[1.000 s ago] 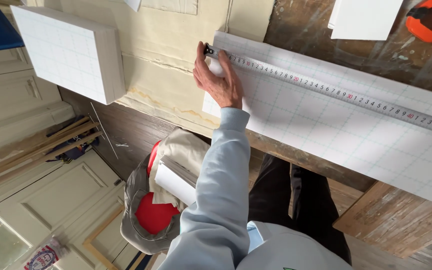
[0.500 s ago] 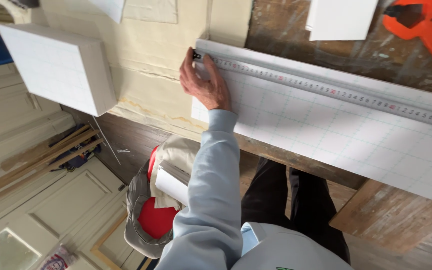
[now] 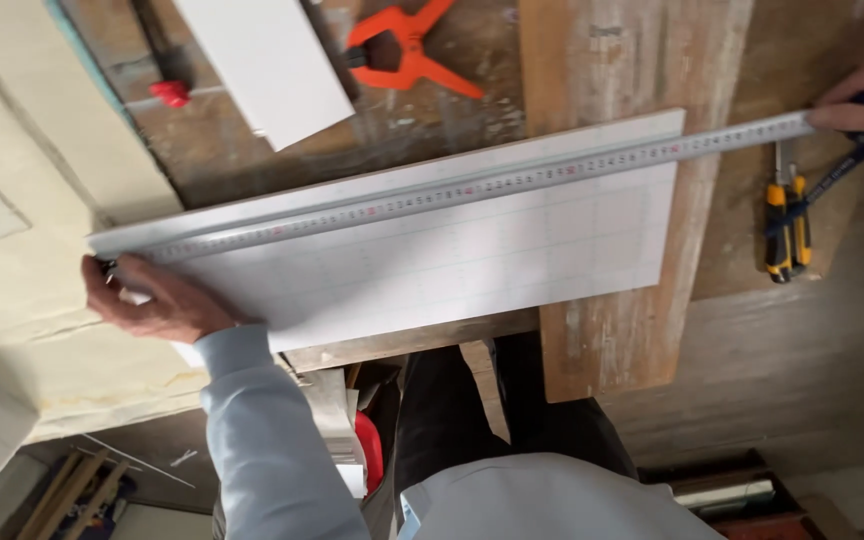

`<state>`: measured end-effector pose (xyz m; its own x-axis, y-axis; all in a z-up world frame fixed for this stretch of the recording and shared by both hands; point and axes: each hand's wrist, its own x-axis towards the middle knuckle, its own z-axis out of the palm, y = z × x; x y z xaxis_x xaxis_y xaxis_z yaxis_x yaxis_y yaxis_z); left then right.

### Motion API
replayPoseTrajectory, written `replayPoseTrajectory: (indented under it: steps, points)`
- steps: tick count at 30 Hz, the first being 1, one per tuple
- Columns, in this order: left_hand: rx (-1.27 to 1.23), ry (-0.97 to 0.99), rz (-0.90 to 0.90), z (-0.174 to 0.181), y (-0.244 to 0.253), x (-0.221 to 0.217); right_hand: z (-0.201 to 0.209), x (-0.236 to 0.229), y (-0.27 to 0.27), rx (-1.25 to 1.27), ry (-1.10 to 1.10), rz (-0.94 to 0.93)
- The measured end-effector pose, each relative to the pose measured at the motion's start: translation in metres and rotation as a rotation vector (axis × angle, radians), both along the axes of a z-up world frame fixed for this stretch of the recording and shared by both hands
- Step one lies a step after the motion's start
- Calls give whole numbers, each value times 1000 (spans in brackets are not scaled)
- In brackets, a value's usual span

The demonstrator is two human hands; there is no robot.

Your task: Measure white panels with a tape measure and mark dimensions using a pencil in a workshop setting.

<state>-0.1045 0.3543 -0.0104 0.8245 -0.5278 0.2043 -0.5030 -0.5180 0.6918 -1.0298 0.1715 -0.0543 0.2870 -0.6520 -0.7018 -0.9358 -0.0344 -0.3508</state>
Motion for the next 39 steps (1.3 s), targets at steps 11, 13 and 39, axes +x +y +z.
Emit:
replayPoseTrajectory:
  steps: [11, 13, 39]
  points:
    - [23, 36, 4, -1, 0, 7, 49, 120, -15, 12, 210, -10]
    - [23, 24, -1, -4, 4, 11, 20, 89, -4, -27, -101, -29]
    - [-266, 284, 86, 70, -14, 1, -78, -3, 19, -32, -204, 48]
